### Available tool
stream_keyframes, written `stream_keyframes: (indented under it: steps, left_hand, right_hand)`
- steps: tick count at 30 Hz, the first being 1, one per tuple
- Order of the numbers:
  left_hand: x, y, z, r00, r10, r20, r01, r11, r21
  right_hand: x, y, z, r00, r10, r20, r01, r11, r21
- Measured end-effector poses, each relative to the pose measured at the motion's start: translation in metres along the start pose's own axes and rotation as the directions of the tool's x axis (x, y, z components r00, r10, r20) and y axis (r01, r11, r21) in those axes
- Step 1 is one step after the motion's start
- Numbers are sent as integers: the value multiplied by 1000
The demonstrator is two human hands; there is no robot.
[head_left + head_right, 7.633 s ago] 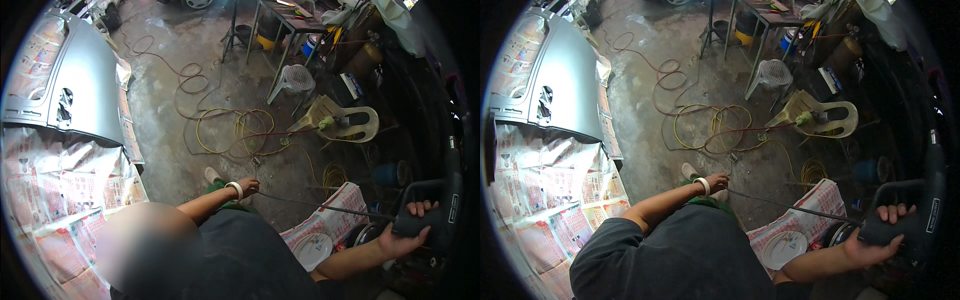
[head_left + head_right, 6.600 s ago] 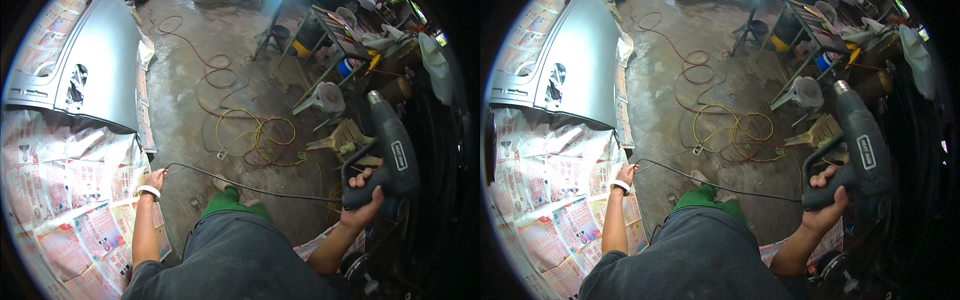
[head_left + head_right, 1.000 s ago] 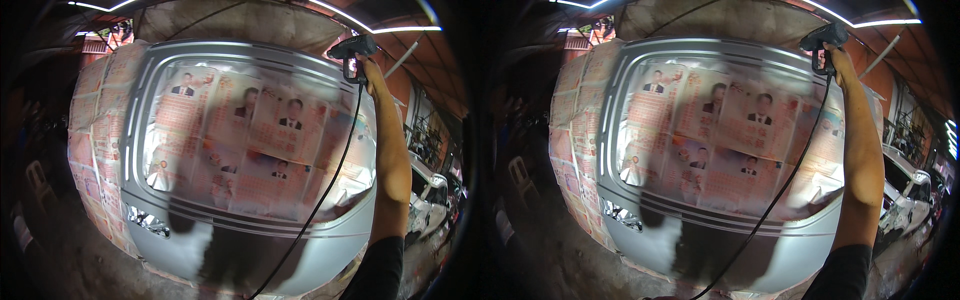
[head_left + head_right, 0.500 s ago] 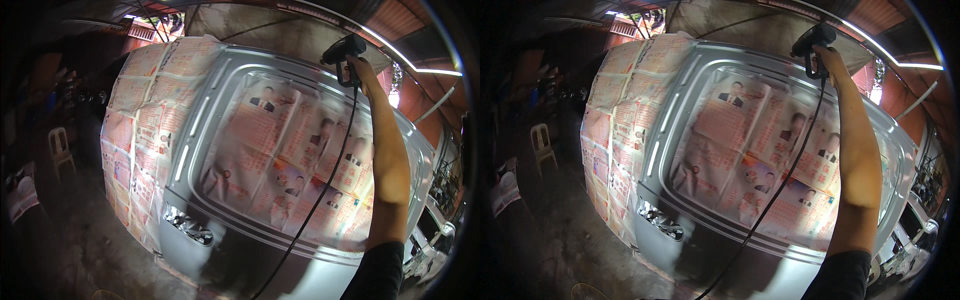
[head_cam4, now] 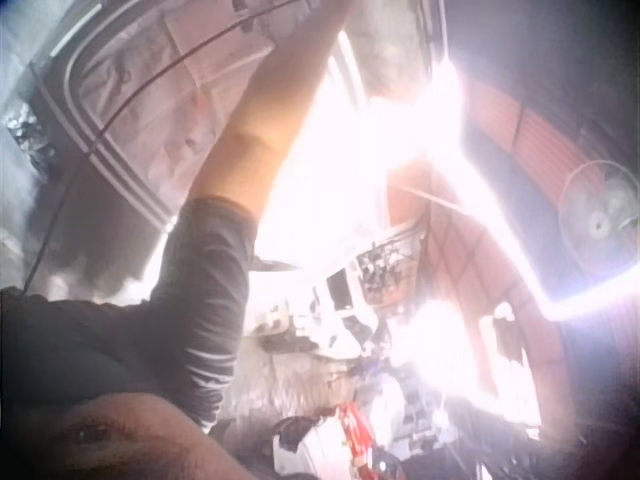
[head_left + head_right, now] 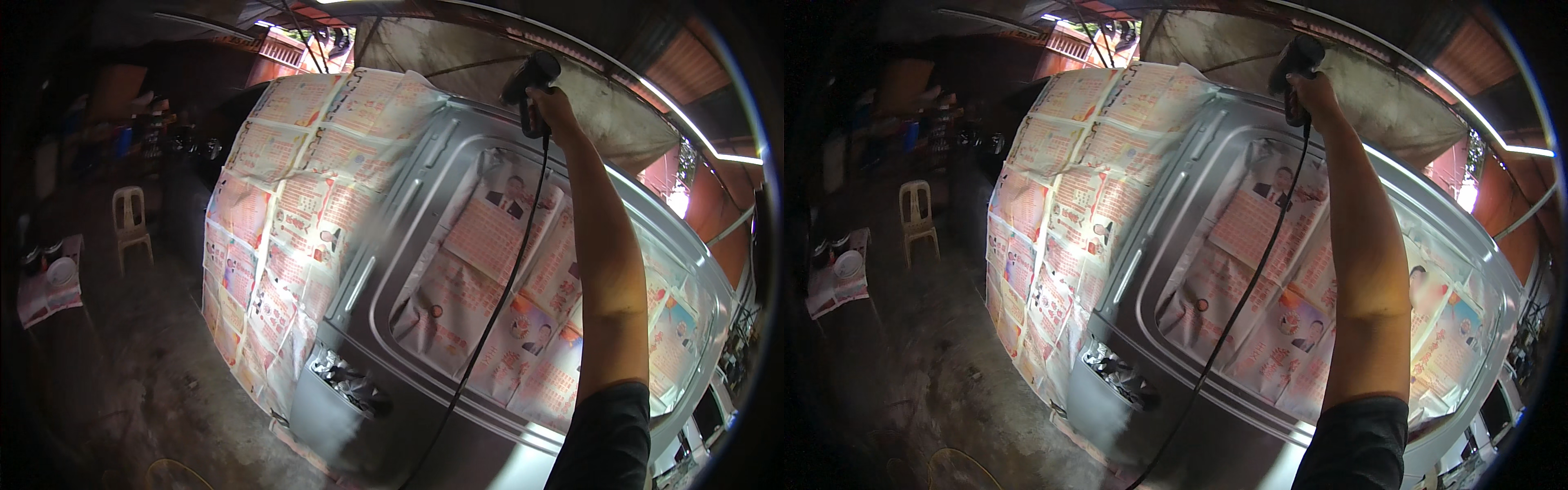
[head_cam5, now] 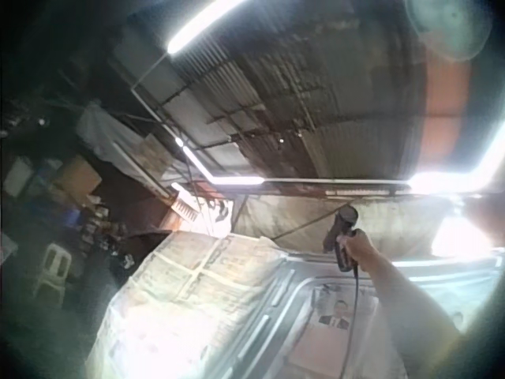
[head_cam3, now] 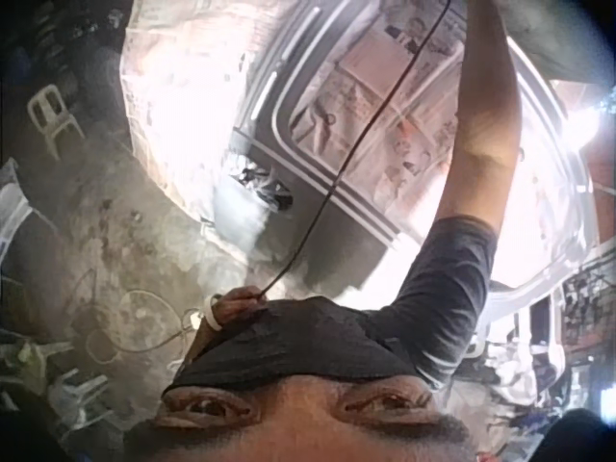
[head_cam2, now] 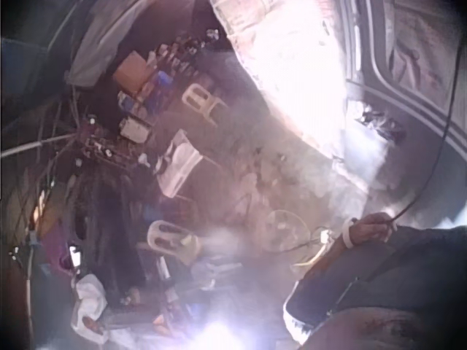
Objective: The person uses a spray gun to apply a coat of paint to a car door panel that is covered with newspaper. After spraying, the person uses a heat gun to dry the freshly painted surface, moving the tool systematically across the panel.
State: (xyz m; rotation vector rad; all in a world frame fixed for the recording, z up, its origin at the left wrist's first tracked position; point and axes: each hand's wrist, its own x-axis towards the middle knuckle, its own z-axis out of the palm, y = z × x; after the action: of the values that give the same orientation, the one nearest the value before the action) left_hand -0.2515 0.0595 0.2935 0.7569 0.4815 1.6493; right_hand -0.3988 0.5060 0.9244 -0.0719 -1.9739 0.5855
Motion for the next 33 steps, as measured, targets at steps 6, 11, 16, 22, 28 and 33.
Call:
stream_keyframes:
  steps: [6, 11, 16, 22, 28, 33]
  left_hand:
    - [-3, 0, -6, 994, -47, -94, 50, 998, 31]
    - [1, -18, -22, 985, -145, -96, 152, 986, 69]
    - [9, -15, -10, 982, -176, -62, 181, 979, 96]
    - [22, -43, -1, 973, -230, 0, 228, 968, 108]
    - [45, -52, 66, 980, -189, 54, 174, 961, 214]
    - [65, -88, 110, 933, -357, -51, 360, 914, 184]
  right_hand:
    - [12, -10, 58, 997, -66, 40, 65, 997, 41]
    - [7, -14, 79, 981, -151, 119, 152, 988, -6]
    - [-4, -13, 60, 952, -188, 242, 205, 978, -48]
    - [-21, -5, -31, 970, -130, 204, 162, 975, -151]
    - [-70, -15, -170, 987, 61, 149, -25, 973, -229]
    - [-119, -15, -300, 994, 109, 22, -95, 932, -349]
